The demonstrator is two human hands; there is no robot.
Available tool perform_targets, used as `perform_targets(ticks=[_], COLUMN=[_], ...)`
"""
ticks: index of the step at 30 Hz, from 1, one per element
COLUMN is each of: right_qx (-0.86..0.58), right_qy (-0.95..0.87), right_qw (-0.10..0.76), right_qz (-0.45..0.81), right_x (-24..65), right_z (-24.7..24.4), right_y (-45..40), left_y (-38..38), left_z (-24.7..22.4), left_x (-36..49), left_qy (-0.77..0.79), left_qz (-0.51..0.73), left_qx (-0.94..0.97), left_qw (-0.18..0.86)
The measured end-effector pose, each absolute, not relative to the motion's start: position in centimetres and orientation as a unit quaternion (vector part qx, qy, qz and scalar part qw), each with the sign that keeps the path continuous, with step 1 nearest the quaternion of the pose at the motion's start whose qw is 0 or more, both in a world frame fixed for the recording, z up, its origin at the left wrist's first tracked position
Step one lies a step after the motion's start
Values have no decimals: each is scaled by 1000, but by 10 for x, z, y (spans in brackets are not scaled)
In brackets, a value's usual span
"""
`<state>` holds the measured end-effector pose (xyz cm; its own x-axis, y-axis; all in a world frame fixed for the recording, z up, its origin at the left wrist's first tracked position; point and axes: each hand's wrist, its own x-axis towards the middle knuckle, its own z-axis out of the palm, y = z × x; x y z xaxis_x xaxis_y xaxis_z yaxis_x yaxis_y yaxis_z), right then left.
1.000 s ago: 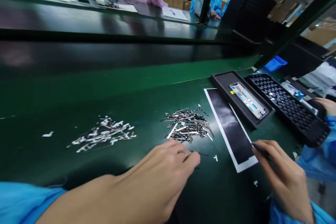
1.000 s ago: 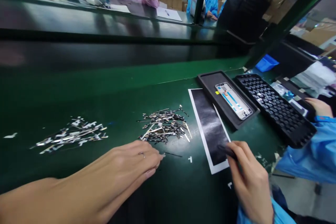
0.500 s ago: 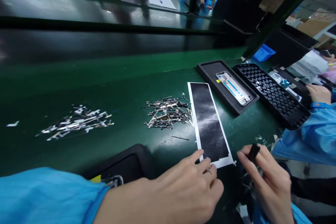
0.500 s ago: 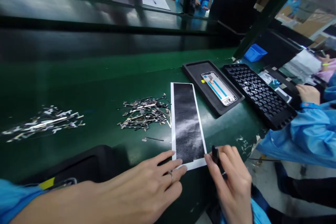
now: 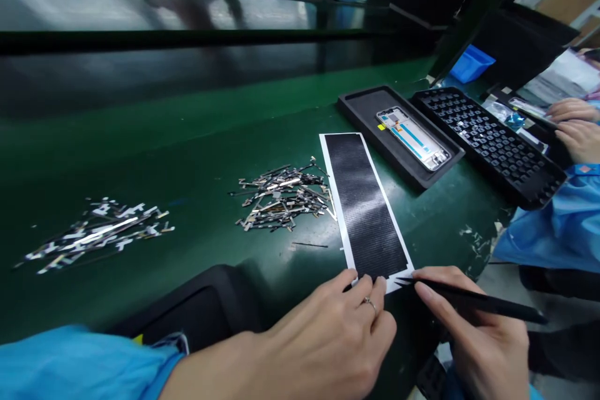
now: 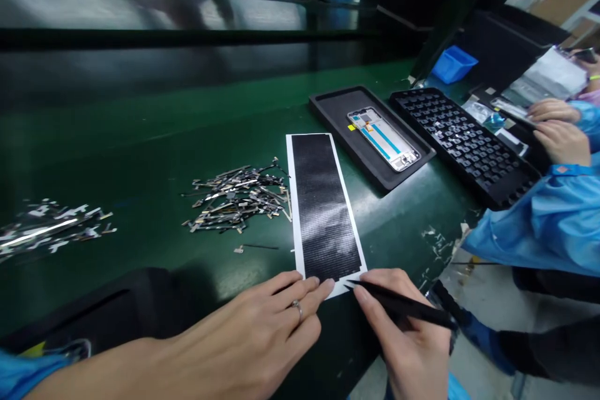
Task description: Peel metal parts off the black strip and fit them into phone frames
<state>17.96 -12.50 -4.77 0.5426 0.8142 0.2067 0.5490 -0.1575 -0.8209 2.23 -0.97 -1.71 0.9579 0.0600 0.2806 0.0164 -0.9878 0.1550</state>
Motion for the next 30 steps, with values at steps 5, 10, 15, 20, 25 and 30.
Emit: perform_targets(ticks=[5,10,15,20,25,30], right_qx=[-786,-803,-797,-802,-794,-740], right_qy=[-395,-364,-371,-364,-319,-211], right_qw=[468,468,473,471,512,621], right_qz=[82,64,62,51,75,151], right_x=[173,170,168,167,168,170], right_z=[-61,-66,-64,-61,-65,-69], right_y=[-127,-128,-125,-122,-121,-119], left_y=[-13,-15,-15,-14,-14,-14], left_z=[-22,-25,-29,-31,-29,-24], left_x=[23,22,22,24,23,23], left_qy=[16,6,-1,-2,-10,14], left_qz=[132,133,129,133,126,110], left_qx=[990,991,991,991,992,989], left_qw=[47,31,33,30,31,97])
